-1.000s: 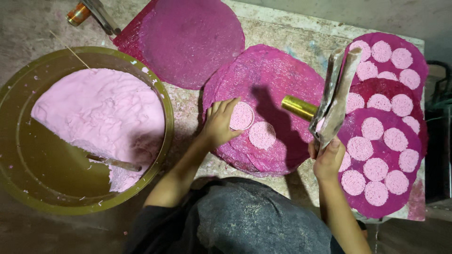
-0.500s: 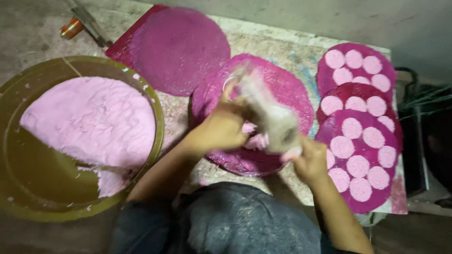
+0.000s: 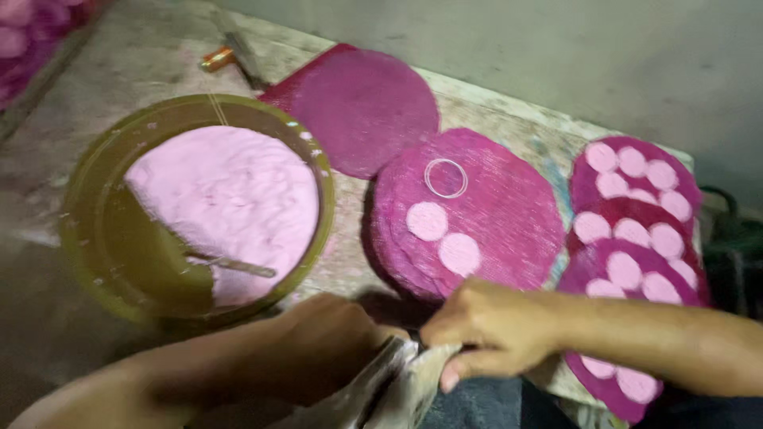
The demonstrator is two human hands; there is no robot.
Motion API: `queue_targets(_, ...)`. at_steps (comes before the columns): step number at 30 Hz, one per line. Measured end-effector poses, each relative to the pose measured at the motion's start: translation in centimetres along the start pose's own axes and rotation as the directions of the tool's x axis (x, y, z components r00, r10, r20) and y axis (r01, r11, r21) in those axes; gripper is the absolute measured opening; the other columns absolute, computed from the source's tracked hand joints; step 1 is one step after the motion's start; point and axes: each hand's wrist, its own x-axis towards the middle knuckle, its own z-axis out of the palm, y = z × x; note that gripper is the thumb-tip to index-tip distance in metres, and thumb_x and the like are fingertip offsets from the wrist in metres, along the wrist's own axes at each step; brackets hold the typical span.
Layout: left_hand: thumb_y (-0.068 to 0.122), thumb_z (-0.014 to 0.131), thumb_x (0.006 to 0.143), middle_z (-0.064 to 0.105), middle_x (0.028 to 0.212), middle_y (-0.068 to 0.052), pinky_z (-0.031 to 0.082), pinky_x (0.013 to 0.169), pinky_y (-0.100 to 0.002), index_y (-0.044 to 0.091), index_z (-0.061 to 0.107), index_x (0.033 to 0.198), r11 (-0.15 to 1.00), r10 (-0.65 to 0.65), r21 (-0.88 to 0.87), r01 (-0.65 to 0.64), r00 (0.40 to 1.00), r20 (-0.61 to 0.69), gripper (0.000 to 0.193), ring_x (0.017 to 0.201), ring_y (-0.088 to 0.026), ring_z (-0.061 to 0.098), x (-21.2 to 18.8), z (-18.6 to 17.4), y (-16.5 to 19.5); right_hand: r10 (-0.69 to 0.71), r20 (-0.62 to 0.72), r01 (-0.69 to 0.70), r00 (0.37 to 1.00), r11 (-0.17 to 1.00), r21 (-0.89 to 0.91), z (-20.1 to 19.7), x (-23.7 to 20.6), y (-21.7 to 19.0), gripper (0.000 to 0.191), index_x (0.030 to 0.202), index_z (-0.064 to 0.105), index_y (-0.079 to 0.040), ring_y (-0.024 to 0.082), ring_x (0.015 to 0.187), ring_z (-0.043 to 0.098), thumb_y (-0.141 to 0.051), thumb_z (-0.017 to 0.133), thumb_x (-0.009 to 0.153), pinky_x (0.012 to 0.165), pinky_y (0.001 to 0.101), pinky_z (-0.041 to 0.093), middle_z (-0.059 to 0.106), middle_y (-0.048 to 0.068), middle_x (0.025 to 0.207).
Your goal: The person uses a handheld wooden plunger mold to press pink paste into round discs, ejecting each disc onto pink mats on the workbench. They refill the mold from a large basin of paste, trim excess with their fingers, and use a small ring cutter to shape discs on the mats.
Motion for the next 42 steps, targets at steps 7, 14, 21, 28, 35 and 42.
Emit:
queue_targets(7, 0.027, 0.065, 0.092, 0.079, 0.091, -0.009, 0.058, 0.077, -0.038, 0.015, 0.078, 0.103, 0.724, -0.501, -0.650, 0.232, 0.824, -0.265, 0.021, 0.090, -0.020, 0.074, -12.0, 2.9, -6.4, -0.198, -0.075, 0.187, 0.977, 0.972, -0.141, -1.3, 3.2, 2.4, 0.041, 0.083, 0.058, -0.008, 0.027, 0.062, 0.062, -0.044, 0.065, 0.101, 0.056, 0.0421, 0.046, 0.055, 0.008, 0.068)
queue_targets(14, 0.025, 0.062, 0.091, 0.070, 0.123, -0.009, 0.062, 0.096, -0.039, 0.009, 0.055, 0.115, -0.114, -0.004, -0.897, -0.428, 0.903, -0.430, 0.030, 0.109, -0.026, 0.075, -15.3, 8.8, -15.5, -0.401, 0.153, 0.126, 0.903, -0.092, -0.988, -9.0, 15.1, 5.1, 0.014, 0.104, 0.071, -0.018, 0.019, 0.071, 0.066, -0.016, 0.075, 0.091, 0.059, 0.0314, 0.048, 0.071, 0.005, 0.081)
queue_targets(21, 0.021, 0.054, 0.102, 0.066, 0.092, -0.009, 0.054, 0.066, -0.034, 0.003, 0.063, 0.115, 0.546, -0.627, -0.671, -0.502, 0.287, -0.725, 0.023, 0.077, -0.017, 0.065, -17.2, 12.2, -21.9, -0.278, -0.382, -0.178, 0.881, 0.554, -0.814, -3.3, 29.1, 10.3, 0.057, 0.139, 0.058, 0.001, 0.043, 0.130, 0.053, -0.020, 0.072, 0.088, 0.108, 0.0485, 0.046, 0.055, 0.024, 0.138)
queue_targets(28, 0.005, 0.072, 0.096, 0.069, 0.106, -0.012, 0.052, 0.087, -0.041, 0.006, 0.064, 0.117, 0.865, -0.188, -0.344, 0.366, -0.399, -0.898, 0.023, 0.098, -0.028, 0.066, -19.5, 11.7, -27.6, 0.201, -0.110, -0.208, 0.974, 0.579, -0.788, 9.0, 41.2, 17.3, 0.025, 0.109, 0.069, -0.004, 0.035, 0.080, 0.072, -0.022, 0.059, 0.095, 0.066, 0.0471, 0.057, 0.072, 0.019, 0.094)
queue_targets(35, 0.006, 0.073, 0.090, 0.066, 0.104, -0.013, 0.052, 0.084, -0.042, 0.001, 0.058, 0.122, 0.916, -0.298, -0.390, 0.094, -0.491, -0.819, 0.035, 0.096, -0.029, 0.065, -19.9, 11.7, -27.7, 0.379, 0.190, 0.084, 0.906, 0.278, -0.957, 3.8, 47.0, 15.9, 0.018, 0.094, 0.077, -0.011, 0.025, 0.088, 0.074, -0.010, 0.059, 0.092, 0.063, 0.0422, 0.060, 0.074, 0.009, 0.094)
queue_targets(42, 0.007, 0.075, 0.088, 0.067, 0.096, -0.010, 0.053, 0.080, -0.040, 0.003, 0.059, 0.115, 0.885, -0.380, -0.461, 0.060, -0.478, -0.792, 0.031, 0.088, -0.027, 0.066, -20.2, 12.2, -28.1, 0.190, -0.026, -0.097, 0.981, 0.372, -0.923, 7.2, 52.0, 16.5, 0.016, 0.093, 0.076, -0.011, 0.027, 0.086, 0.074, -0.010, 0.062, 0.087, 0.059, 0.0419, 0.059, 0.075, 0.010, 0.099)
